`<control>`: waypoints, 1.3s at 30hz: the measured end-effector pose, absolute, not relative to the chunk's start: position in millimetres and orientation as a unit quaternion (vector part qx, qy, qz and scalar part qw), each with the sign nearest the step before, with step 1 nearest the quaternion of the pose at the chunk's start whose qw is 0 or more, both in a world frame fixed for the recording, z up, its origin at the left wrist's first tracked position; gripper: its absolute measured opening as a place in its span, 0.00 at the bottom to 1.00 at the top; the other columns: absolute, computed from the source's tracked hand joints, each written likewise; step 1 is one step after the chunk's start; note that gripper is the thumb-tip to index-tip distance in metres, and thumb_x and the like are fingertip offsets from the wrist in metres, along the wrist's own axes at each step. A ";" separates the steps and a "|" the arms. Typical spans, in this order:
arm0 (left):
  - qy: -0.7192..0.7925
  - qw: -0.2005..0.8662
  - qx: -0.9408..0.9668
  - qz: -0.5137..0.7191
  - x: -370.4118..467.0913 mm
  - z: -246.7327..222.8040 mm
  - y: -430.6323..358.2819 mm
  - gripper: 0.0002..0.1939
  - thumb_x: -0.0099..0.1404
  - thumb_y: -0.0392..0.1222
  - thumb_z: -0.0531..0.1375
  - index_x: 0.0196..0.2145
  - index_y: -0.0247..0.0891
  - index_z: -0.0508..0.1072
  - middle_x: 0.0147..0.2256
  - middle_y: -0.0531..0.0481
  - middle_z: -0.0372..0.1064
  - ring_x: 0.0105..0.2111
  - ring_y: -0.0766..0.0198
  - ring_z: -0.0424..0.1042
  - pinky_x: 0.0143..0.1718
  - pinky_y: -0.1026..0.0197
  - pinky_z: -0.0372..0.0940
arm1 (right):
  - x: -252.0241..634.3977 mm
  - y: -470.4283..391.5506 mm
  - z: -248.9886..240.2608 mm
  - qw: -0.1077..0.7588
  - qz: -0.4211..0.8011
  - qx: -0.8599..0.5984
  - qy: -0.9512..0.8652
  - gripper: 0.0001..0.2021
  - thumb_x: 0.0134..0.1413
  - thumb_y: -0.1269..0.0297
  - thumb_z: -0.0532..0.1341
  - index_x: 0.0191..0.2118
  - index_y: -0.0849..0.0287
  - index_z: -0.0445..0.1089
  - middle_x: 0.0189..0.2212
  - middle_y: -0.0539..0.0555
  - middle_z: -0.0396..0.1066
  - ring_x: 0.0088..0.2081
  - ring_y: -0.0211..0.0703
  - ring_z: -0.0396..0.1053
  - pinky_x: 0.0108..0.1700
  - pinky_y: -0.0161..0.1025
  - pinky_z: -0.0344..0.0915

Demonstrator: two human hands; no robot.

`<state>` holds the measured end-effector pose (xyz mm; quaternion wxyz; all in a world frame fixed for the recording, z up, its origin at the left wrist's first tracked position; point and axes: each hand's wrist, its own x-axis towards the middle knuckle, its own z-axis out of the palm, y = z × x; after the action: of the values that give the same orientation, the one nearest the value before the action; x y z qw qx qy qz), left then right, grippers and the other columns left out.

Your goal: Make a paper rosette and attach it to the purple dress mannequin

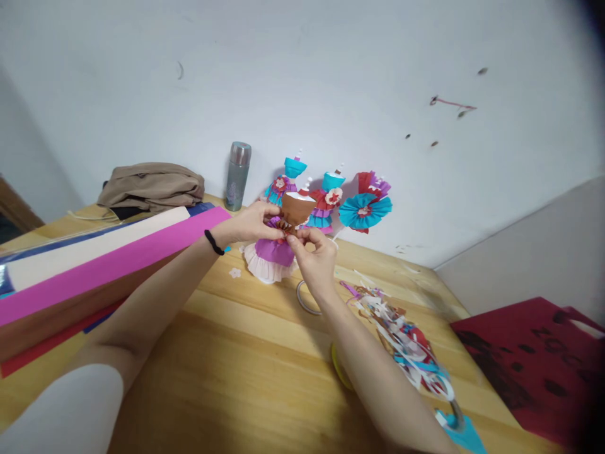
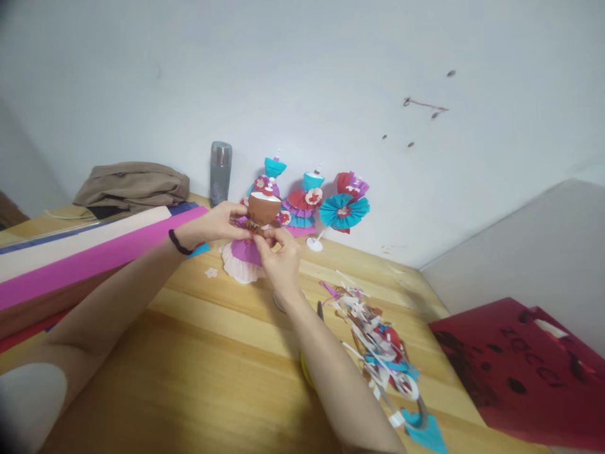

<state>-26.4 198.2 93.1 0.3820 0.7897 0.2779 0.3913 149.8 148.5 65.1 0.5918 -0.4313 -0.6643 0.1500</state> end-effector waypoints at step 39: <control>0.275 0.364 0.789 0.411 -18.6 89.4 195.9 0.14 0.53 0.43 0.68 0.36 0.32 0.75 0.33 0.49 0.72 0.35 0.62 0.71 0.37 0.61 0.66 | 144.2 146.3 80.3 0.611 0.116 -0.461 -0.633 0.11 0.46 0.60 0.64 0.22 0.56 0.63 0.20 0.46 0.61 0.24 0.37 0.58 0.30 0.38 0.56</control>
<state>-18.6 195.9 89.4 0.3643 0.7892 0.2755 0.4107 144.2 146.3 80.3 0.6106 -0.4609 -0.6335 0.1159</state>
